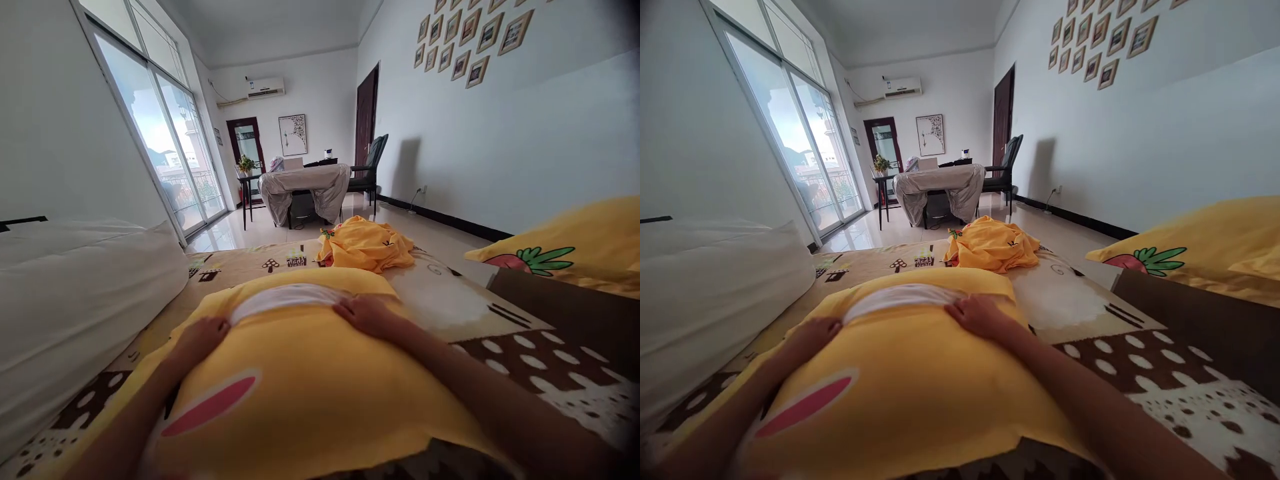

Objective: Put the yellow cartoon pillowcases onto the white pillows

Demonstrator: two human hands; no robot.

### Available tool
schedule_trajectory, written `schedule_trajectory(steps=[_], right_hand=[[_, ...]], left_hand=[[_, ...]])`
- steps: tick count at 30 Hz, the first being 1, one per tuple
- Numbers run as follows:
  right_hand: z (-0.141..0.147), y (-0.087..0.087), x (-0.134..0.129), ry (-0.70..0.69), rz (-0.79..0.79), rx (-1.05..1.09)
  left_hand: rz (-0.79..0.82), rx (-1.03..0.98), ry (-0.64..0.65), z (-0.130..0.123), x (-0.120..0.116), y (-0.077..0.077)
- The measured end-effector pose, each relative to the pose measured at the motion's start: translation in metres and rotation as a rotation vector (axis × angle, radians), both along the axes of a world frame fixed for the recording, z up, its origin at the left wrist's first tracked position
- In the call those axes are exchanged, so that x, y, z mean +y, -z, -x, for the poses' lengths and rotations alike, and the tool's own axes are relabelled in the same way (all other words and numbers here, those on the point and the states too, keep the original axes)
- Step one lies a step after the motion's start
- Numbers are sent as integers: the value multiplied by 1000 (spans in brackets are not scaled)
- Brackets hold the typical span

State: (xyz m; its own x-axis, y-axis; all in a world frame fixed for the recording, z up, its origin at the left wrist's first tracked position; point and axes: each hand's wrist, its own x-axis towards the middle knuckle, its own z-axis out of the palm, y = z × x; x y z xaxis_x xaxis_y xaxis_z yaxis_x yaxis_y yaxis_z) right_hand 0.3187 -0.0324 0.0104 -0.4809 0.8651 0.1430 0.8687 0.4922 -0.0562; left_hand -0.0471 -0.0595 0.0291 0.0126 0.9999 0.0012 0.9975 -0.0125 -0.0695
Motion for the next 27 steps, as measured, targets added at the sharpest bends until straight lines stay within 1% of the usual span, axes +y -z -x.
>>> schedule_trajectory(steps=[1,2,3,4,5,6,7,9,11,12,13,14,16,17,18,19,20,21,22,23,24,25,27], right_hand=[[3,14,-2,-8,13,18],[6,24,-4,-8,12,29],[7,32,-6,-4,2,37],[8,35,-9,1,-9,40],[6,35,-11,2,-15,40],[4,32,-12,-4,-17,35],[0,26,-13,-13,-13,23],[-9,5,-12,-36,-2,-17],[-16,-24,-10,-68,13,-57],[-17,-39,-8,-83,13,-69],[-17,-54,-7,-94,5,-74],[-15,-69,-6,-98,-9,-78],[-7,-90,-3,-88,-62,-90],[-1,-97,0,-91,-87,-95],[5,-99,2,-96,-101,-90],[12,-97,6,-93,-104,-79],[17,-91,9,-77,-99,-63],[22,-83,14,-38,-89,-41],[25,-72,18,17,-77,-11],[27,-60,23,58,-71,29],[27,-48,27,73,-72,73],[26,-36,31,57,-75,115],[18,-19,38,-11,-84,193]], left_hand=[[44,-7,18,-2,1,12],[66,-10,23,-4,1,20],[85,-12,26,-4,1,24],[100,-11,29,-4,0,24],[110,-4,35,-2,-1,20],[115,13,40,-1,-1,12],[113,35,43,0,-1,1],[71,93,66,-2,1,-29],[-62,146,175,-16,5,-64],[-170,174,279,-29,7,-83],[-287,186,387,-45,9,-101],[-390,191,468,-65,11,-118],[-538,205,616,-111,15,-148],[-587,210,701,-135,16,-159],[-642,219,812,-158,17,-167],[-694,231,939,-180,18,-170],[-730,234,1064,-198,19,-168],[-783,213,1180,-214,20,-159],[-820,176,1280,-225,22,-144],[-846,124,1356,-234,24,-123],[-842,72,1427,-239,28,-95],[-820,25,1443,-242,33,-63],[-768,-38,1428,-244,48,5]])
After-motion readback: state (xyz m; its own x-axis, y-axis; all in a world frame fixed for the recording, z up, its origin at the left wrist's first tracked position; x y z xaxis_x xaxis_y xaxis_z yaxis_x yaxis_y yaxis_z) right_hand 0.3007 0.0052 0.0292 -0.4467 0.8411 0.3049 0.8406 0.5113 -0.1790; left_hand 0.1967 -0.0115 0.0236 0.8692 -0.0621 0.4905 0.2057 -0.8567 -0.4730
